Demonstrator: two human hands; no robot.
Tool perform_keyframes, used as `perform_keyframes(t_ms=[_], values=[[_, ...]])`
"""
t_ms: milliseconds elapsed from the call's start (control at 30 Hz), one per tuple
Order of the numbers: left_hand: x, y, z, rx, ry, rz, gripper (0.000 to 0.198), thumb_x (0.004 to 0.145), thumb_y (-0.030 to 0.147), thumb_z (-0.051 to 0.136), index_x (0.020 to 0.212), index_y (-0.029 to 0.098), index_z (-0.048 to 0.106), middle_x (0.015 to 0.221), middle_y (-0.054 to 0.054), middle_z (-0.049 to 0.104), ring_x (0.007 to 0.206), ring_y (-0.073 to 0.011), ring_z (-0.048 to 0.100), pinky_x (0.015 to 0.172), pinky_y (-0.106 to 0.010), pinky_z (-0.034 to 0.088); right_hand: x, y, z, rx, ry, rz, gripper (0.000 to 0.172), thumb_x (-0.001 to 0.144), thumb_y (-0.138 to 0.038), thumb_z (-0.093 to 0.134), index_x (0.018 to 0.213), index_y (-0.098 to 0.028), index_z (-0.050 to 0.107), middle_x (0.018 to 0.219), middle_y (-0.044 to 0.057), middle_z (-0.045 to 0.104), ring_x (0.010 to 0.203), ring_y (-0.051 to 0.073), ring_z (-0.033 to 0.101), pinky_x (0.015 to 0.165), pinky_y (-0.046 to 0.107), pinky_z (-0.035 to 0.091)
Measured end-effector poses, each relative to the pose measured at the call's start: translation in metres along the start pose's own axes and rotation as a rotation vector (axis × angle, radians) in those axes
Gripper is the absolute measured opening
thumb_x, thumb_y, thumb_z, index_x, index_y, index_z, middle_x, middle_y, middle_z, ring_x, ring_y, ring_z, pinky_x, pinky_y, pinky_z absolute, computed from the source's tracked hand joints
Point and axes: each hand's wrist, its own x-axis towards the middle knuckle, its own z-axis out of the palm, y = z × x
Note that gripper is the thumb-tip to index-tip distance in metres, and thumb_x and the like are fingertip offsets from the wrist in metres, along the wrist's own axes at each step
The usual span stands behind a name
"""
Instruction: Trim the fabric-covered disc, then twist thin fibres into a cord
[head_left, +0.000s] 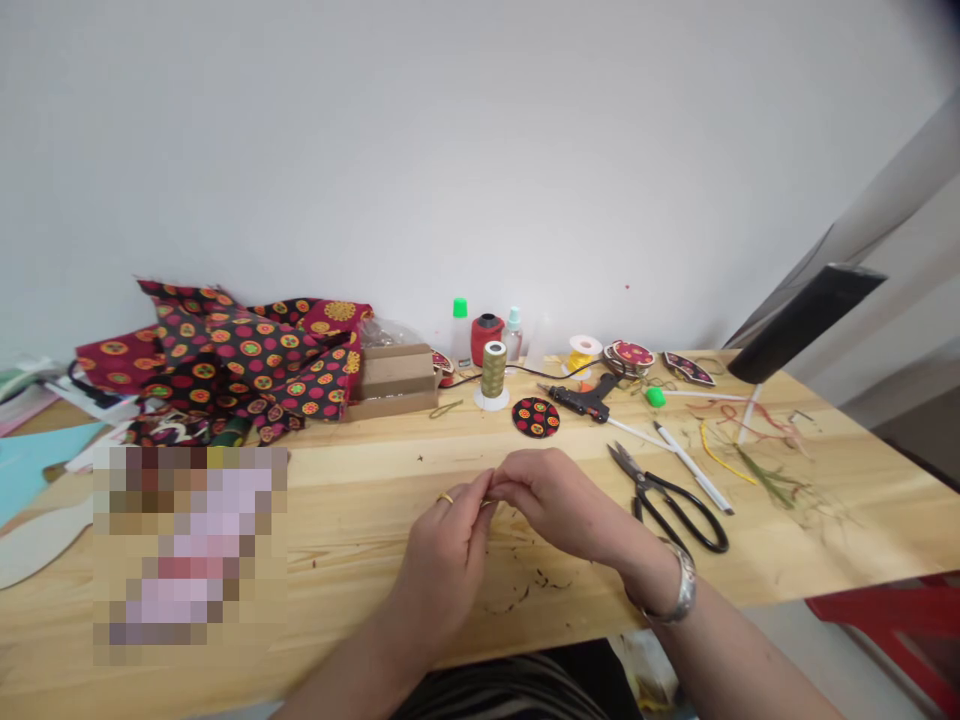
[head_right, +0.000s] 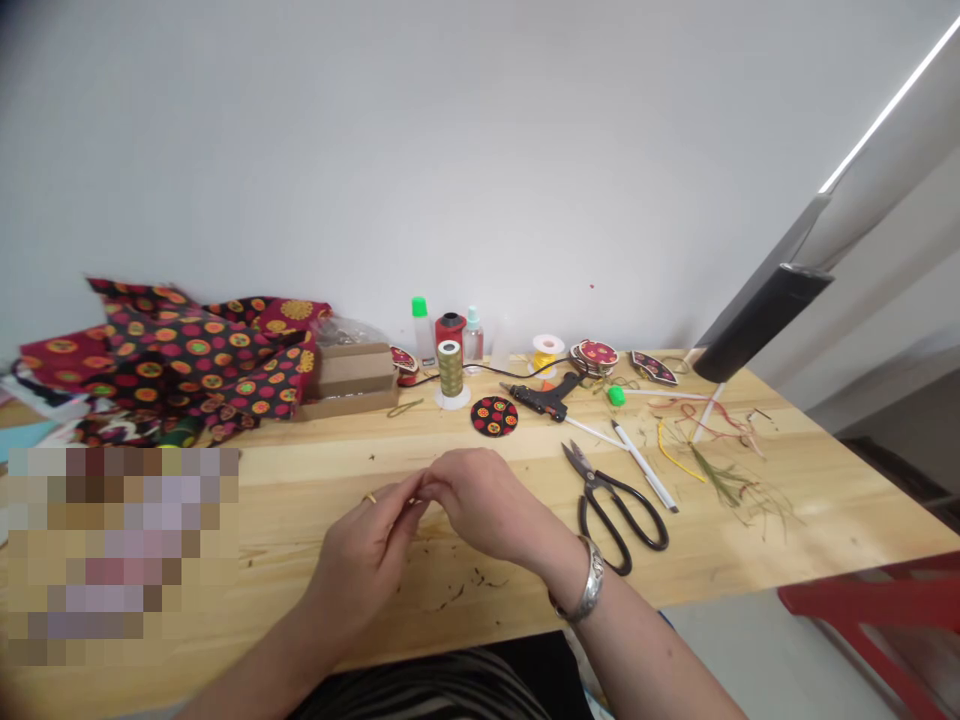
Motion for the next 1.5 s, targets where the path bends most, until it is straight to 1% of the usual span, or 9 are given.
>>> perform_keyframes(t_ms=[233, 433, 633, 733, 933, 1067, 1267, 1400, 1500], values=[[-0.001, -0.002, 0.001, 0.094, 0.004, 0.047, 0.026, 0.087, 0.010, 0.041, 0.106, 0.007, 0.059, 0.085, -0.012, 0.073, 0.068, -0.0180, 0.068, 0.061, -0.026, 0.053, 0.001, 0.002, 0.002, -0.017, -0.044, 0.018, 0.021, 0.085, -0.011, 0.048, 0.076, -0.016, 0.066, 0.075, 0.001, 0.067, 0.069, 0.010, 0.057, 0.065, 0.019, 0.039], [-0.004, -0.006, 0.001, 0.027, -0.080, 0.026, 0.036, 0.084, 0.005, 0.037, 0.114, 0.010, 0.057, 0.084, -0.010, 0.072, 0.070, -0.0175, 0.067, 0.064, -0.027, 0.053, 0.000, 0.002, 0.001, -0.011, -0.065, 0.037, 0.023, 0.085, -0.010, 0.047, 0.078, -0.017, 0.068, 0.077, 0.002, 0.068, 0.070, 0.011, 0.059, 0.065, 0.020, 0.040], [-0.005, -0.004, -0.002, -0.116, -0.182, -0.214, 0.041, 0.083, 0.009, 0.037, 0.118, 0.016, 0.057, 0.080, -0.006, 0.072, 0.070, -0.0176, 0.065, 0.067, -0.028, 0.051, -0.001, 0.005, -0.002, -0.015, -0.034, 0.047, 0.023, 0.086, -0.014, 0.048, 0.074, -0.017, 0.067, 0.072, 0.002, 0.066, 0.065, 0.011, 0.057, 0.062, 0.022, 0.040], [-0.001, -0.001, -0.003, -0.233, -0.192, -0.401, 0.032, 0.083, 0.016, 0.042, 0.105, 0.019, 0.065, 0.073, -0.002, 0.070, 0.067, -0.0173, 0.063, 0.067, -0.029, 0.048, -0.003, 0.010, -0.004, 0.000, 0.032, 0.063, 0.019, 0.086, -0.017, 0.049, 0.078, -0.017, 0.067, 0.074, 0.003, 0.067, 0.067, 0.012, 0.057, 0.063, 0.023, 0.041], [0.006, 0.001, -0.004, -0.630, -0.219, -0.837, 0.022, 0.077, 0.029, 0.054, 0.084, 0.014, 0.069, 0.062, -0.001, 0.064, 0.044, -0.0102, 0.046, 0.045, -0.023, 0.035, -0.007, 0.019, -0.003, 0.047, 0.156, 0.052, 0.016, 0.087, -0.018, 0.050, 0.087, -0.017, 0.066, 0.086, 0.004, 0.068, 0.080, 0.014, 0.060, 0.073, 0.025, 0.044], [0.008, 0.000, -0.003, -0.923, -0.165, -1.023, 0.025, 0.070, 0.031, 0.062, 0.080, 0.009, 0.067, 0.057, 0.001, 0.058, 0.039, -0.0049, 0.035, 0.041, -0.020, 0.027, -0.016, 0.027, -0.001, 0.038, 0.281, 0.083, 0.014, 0.086, -0.018, 0.051, 0.090, -0.018, 0.064, 0.087, 0.004, 0.068, 0.082, 0.015, 0.060, 0.075, 0.026, 0.045], [0.006, 0.000, -0.003, -1.089, -0.139, -1.063, 0.027, 0.066, 0.030, 0.068, 0.080, 0.007, 0.068, 0.056, 0.000, 0.057, 0.039, -0.0028, 0.030, 0.041, -0.020, 0.022, -0.035, 0.032, 0.002, 0.043, 0.357, 0.176, 0.013, 0.085, -0.018, 0.051, 0.083, -0.018, 0.064, 0.080, 0.004, 0.067, 0.076, 0.016, 0.060, 0.072, 0.029, 0.046], [0.006, -0.001, -0.003, -1.084, -0.161, -1.045, 0.034, 0.068, 0.031, 0.067, 0.094, 0.008, 0.067, 0.059, 0.001, 0.057, 0.041, -0.0035, 0.032, 0.042, -0.021, 0.023, -0.039, 0.028, 0.008, 0.101, 0.382, 0.131, 0.012, 0.084, -0.015, 0.052, 0.086, -0.019, 0.063, 0.084, 0.005, 0.065, 0.082, 0.017, 0.059, 0.076, 0.030, 0.046], [0.007, 0.000, -0.005, -1.055, -0.185, -1.032, 0.049, 0.069, 0.033, 0.067, 0.110, 0.008, 0.061, 0.061, 0.001, 0.058, 0.043, -0.0049, 0.035, 0.043, -0.021, 0.026, -0.036, 0.025, 0.016, 0.180, 0.366, 0.089, 0.019, 0.083, -0.010, 0.051, 0.096, -0.020, 0.061, 0.094, 0.005, 0.063, 0.090, 0.017, 0.056, 0.080, 0.031, 0.045]])
